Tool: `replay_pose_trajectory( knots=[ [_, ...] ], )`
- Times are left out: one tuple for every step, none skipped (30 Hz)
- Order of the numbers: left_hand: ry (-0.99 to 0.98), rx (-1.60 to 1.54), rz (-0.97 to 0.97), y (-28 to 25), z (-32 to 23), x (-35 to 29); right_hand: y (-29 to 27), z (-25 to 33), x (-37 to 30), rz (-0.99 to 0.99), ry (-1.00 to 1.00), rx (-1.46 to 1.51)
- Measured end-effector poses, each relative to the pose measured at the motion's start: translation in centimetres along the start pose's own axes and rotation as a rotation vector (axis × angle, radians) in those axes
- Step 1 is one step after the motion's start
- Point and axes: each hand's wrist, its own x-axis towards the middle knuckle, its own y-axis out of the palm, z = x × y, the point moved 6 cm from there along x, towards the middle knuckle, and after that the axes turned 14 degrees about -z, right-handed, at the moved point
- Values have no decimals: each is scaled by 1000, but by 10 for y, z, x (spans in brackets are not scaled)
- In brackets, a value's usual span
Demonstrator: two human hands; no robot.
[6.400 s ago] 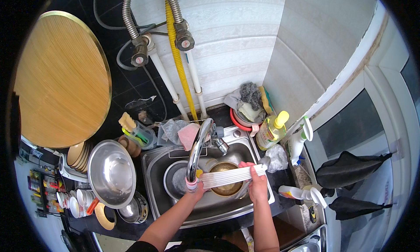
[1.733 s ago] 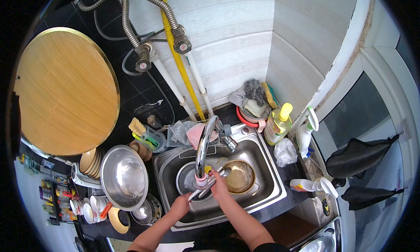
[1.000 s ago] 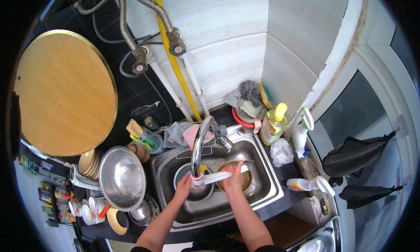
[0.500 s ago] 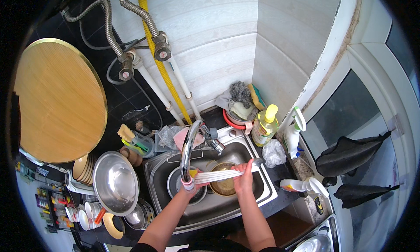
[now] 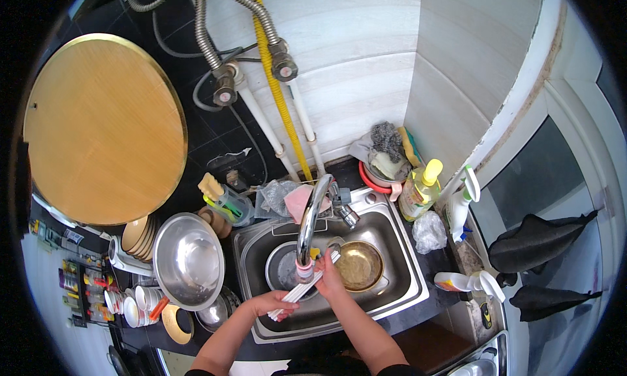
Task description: The person washes a bundle of chopsticks, a large metal bowl, a small metal bowl, and a white plate in a kitchen sink. They rinse the items under running water and place the chopsticks in a wall-mounted holder and the bowls and plate on the counter.
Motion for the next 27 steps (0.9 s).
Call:
replay_pose_trajectory(
  knots=[
    [6,-44,-41,-2,4,-2,8,0,-10,-74,-9,-78],
    [11,-88,-81,-4,7,-5,-3,-6,-1,-47,-28,-122],
    [8,-109,-109,-2,10,-10,-10,-8,5,-77,-79,-181],
    [7,-130,-138,1,10,-15,-13,-9,10,-104,-132,-241],
    [6,-151,-167,2,12,-19,-20,-11,18,-131,-186,-299],
    [37,-115,-211,-2,16,-21,-40,-20,47,-139,-279,-253],
    [57,-105,-236,-5,20,-25,-44,-22,51,-143,-327,-300],
    [79,-94,-260,-9,24,-28,-45,-21,53,-147,-378,-346],
    [99,-76,-276,-10,25,-31,-47,-19,53,-157,-436,-386],
    [97,-81,-315,-11,26,-34,-50,-17,54,-159,-499,-398],
    [96,-85,-353,-11,27,-38,-53,-19,56,-125,-469,-388],
    [94,-92,-393,-12,28,-41,-54,-19,53,-89,-436,-380],
    [121,-102,-462,-16,32,-39,-54,-18,51,-53,-404,-371],
    [148,-110,-529,-20,36,-34,-59,-15,48,-91,-404,-551],
    [170,-128,-603,-23,41,-31,-47,-19,35,-65,-304,-434],
    [174,-227,-637,-19,37,-30,-30,-21,17,-44,-210,-320],
    [163,-309,-625,-17,36,-26,-19,-24,8,-19,-118,-201],
    [152,-382,-606,-13,34,-19,-14,-26,4,95,-103,-204],
    [139,-457,-587,-10,33,-15,-13,-26,1,106,-131,-249],
    [118,-532,-560,-5,32,-13,-10,-27,-2,116,-159,-294],
    [116,-549,-540,-2,31,-10,-8,-26,-7,125,-189,-334],
    [114,-568,-520,1,32,-6,-8,-24,-9,144,-200,-356],
    [112,-589,-501,3,32,-4,-9,-22,-11,154,-189,-335],
    [110,-583,-477,5,32,-3,-11,-20,-12,163,-178,-312],
    [106,-572,-474,6,32,-2,-13,-19,-13,173,-166,-291],
    [102,-561,-471,6,32,-1,-14,-17,-14,157,-154,-254],
    [98,-551,-471,6,32,-2,-15,-17,-14,144,-140,-215]
  ],
)
